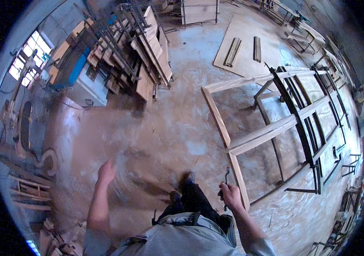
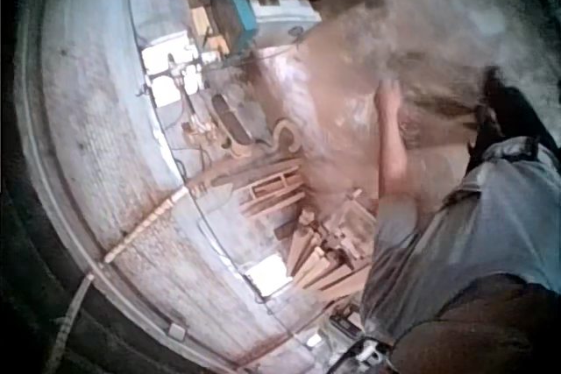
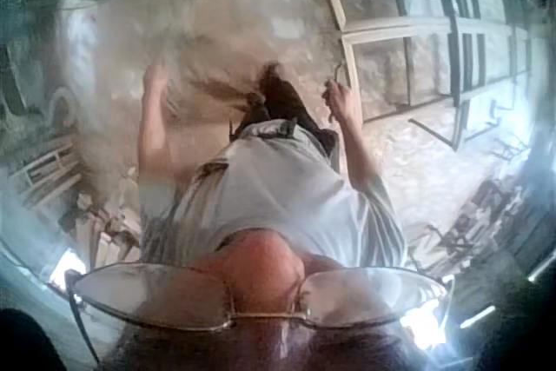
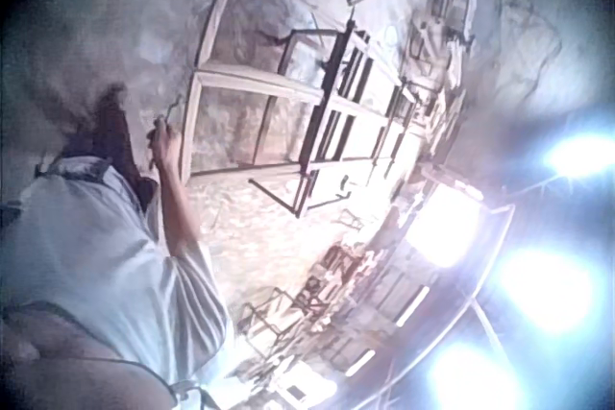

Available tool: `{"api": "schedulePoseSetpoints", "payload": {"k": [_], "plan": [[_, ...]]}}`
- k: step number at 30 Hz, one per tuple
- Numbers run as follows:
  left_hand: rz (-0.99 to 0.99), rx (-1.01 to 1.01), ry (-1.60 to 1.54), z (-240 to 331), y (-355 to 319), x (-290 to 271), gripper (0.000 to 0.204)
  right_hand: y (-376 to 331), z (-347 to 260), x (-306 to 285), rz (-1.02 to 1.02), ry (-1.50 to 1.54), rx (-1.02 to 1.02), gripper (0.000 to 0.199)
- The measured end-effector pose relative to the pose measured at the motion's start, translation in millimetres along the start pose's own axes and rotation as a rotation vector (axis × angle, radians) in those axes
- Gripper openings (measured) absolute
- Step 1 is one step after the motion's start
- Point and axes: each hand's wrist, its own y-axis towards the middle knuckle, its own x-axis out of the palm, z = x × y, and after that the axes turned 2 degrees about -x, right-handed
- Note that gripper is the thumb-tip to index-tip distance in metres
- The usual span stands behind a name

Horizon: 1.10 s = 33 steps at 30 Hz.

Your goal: The person assembles a wooden bed frame in a workshop. They use a hammer and a metal hook tool to secure wooden slats and metal rods to the frame structure. The person moves around the frame to access different connection points and occasionally walks to retrieve additional parts.

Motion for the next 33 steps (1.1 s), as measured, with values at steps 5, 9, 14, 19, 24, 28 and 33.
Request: {"api": "schedulePoseSetpoints", "payload": {"k": [5, 9, 14, 19, 24, 28, 33], "plan": [[-0.187, 0.392, -0.176, 152, 105, -18, 0.049, 52, 2, 19, 0.100, 0.185, 0.097, 0.037], [-0.265, 0.340, -0.014, 132, 184, -33, 0.055, 117, -62, 27, 0.118, 0.219, 0.062, 0.032], [-0.311, 0.187, 0.117, 11, 249, -6, 0.040, 160, -138, 22, 0.230, 0.472, -0.015, 0.039], [-0.478, 0.000, 0.096, 15, 308, 26, 0.042, 213, -198, 13, 0.378, 0.542, 0.017, 0.036], [-0.518, 0.223, 0.068, 109, 448, 47, 0.046, 263, -245, 14, 0.500, 0.950, 0.134, 0.026], [-0.711, 0.754, 0.052, 372, 506, -34, 0.051, 292, -311, 20, 0.525, 0.934, 0.124, 0.028], [-1.228, 1.156, -0.239, 585, 462, -72, 0.040, 347, -399, 22, 0.425, 0.831, -0.161, 0.025]]}}
